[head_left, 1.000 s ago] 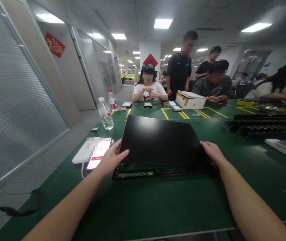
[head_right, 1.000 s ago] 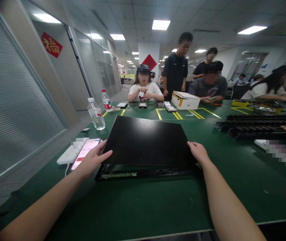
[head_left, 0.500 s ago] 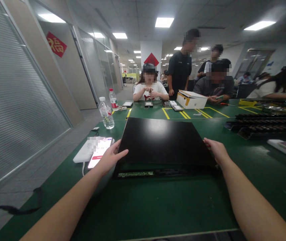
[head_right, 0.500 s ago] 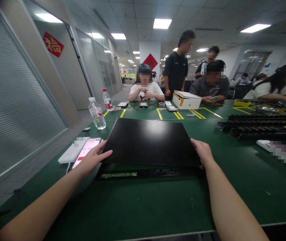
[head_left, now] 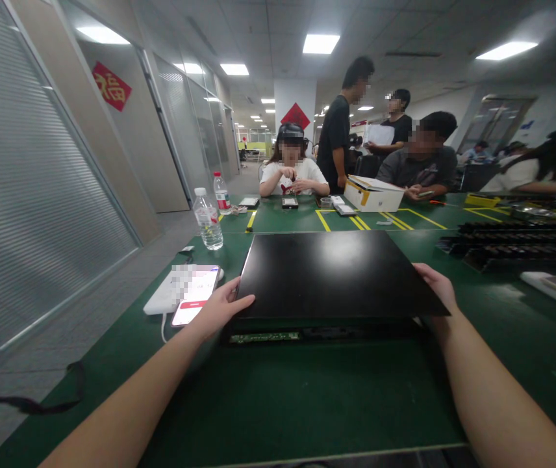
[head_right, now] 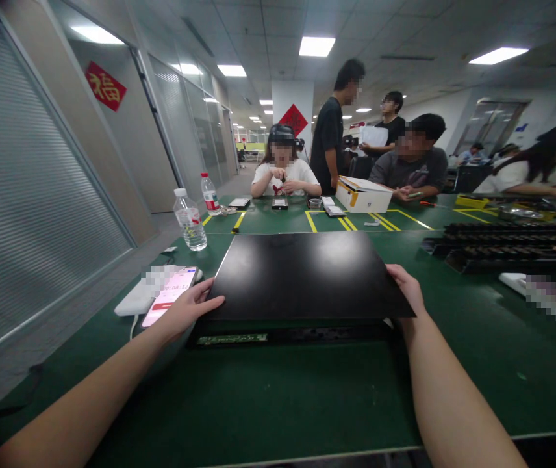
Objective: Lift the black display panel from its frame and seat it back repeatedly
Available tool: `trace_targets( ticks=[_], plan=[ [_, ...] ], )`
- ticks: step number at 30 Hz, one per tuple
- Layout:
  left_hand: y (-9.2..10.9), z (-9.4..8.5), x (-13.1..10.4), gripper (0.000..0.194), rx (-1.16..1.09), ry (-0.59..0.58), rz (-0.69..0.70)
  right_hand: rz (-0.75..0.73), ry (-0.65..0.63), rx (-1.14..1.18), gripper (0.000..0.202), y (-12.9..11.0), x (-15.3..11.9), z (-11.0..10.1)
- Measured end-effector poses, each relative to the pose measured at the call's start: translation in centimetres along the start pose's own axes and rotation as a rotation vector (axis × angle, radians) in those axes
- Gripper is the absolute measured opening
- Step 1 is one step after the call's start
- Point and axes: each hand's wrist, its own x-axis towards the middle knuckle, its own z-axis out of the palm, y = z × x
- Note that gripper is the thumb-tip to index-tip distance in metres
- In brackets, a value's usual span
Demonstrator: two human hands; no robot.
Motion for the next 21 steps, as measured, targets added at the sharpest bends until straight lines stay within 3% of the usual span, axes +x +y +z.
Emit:
trace_targets(
  ticks=[3,7,10,21],
  plan=[
    [0.0,0.3,-0.1,0.066,-0.004,-0.011,-0.021,0.038,-0.057,-0.023,0.022,-0.7,-0.8,0.1],
    [0.0,-0.1,0.0,0.063,-0.026,0.010,-0.047,0.226,-0.242,-0.143,0.040,-1.4,-1.7,0.5],
    [0.2,-0.7,0.1,0.063,-0.028,0.019,-0.043,0.319,-0.303,-0.164,0.041,-1.6,-2.1,0.8],
    [1.4,-0.6,-0.3,0.065,0.010,0.002,-0.001,0.118,-0.105,-0.161,0.024,-1.1,-0.8,-0.2]
  ],
)
